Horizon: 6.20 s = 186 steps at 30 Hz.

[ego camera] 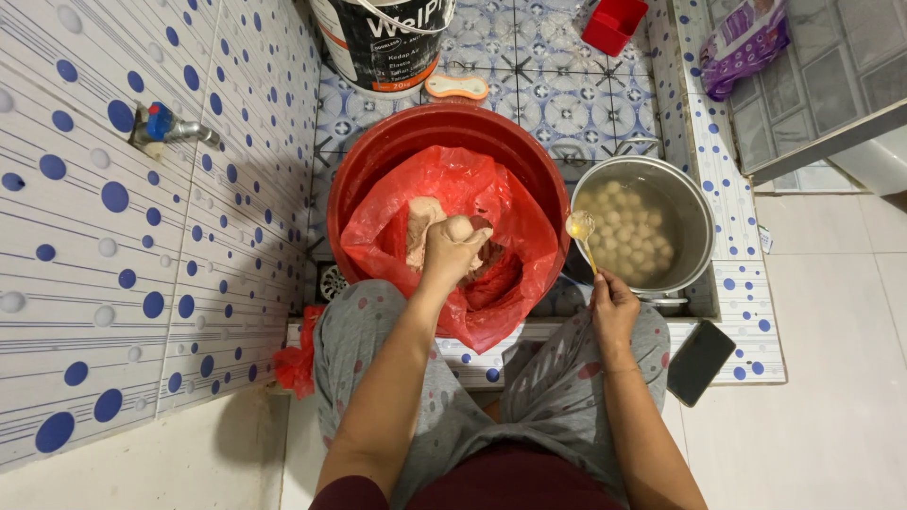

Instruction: Forming meatballs by squeezing meat paste through the hand and scooping with a spoon into a pot of water.

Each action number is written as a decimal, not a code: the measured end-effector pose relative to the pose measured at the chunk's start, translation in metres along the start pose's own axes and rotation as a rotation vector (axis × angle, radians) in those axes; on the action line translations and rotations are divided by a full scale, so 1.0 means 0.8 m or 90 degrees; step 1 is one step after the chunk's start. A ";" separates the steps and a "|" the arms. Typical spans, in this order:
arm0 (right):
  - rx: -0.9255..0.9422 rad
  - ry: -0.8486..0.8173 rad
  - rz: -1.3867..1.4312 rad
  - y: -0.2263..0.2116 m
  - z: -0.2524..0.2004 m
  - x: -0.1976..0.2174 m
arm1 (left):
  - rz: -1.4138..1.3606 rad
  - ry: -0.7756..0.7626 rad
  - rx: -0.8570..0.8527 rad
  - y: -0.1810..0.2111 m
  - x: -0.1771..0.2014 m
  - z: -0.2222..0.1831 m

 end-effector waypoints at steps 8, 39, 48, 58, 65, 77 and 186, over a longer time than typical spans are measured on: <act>0.007 -0.003 -0.002 -0.007 -0.002 0.000 | -0.157 -0.083 0.043 -0.023 -0.015 0.003; 0.009 -0.013 -0.017 0.000 0.001 0.001 | -0.138 -0.066 0.079 0.020 -0.013 -0.017; 0.004 -0.001 -0.013 0.002 0.000 0.001 | -0.068 -0.056 0.004 -0.034 -0.012 0.009; -0.015 0.012 0.010 -0.020 -0.007 0.002 | -0.069 -0.050 0.056 0.003 -0.011 -0.007; 0.025 -0.010 0.003 -0.110 -0.032 0.003 | -0.128 -0.083 0.053 -0.016 -0.018 -0.009; 0.494 -0.067 -0.361 -0.330 -0.086 -0.062 | -0.092 -0.103 0.050 -0.026 -0.025 -0.003; 0.511 -0.231 -0.437 -0.246 -0.154 -0.094 | -0.637 0.081 0.443 -0.110 -0.019 -0.004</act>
Point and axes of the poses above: each hand's wrist, its own z-axis towards the middle knuckle, its own x-axis out of the back of the hand, y = z × x, the point moved 9 cm from there along z, towards the middle knuckle, and after that the axes turned 1 degree about -x, right-handed, at the moved point
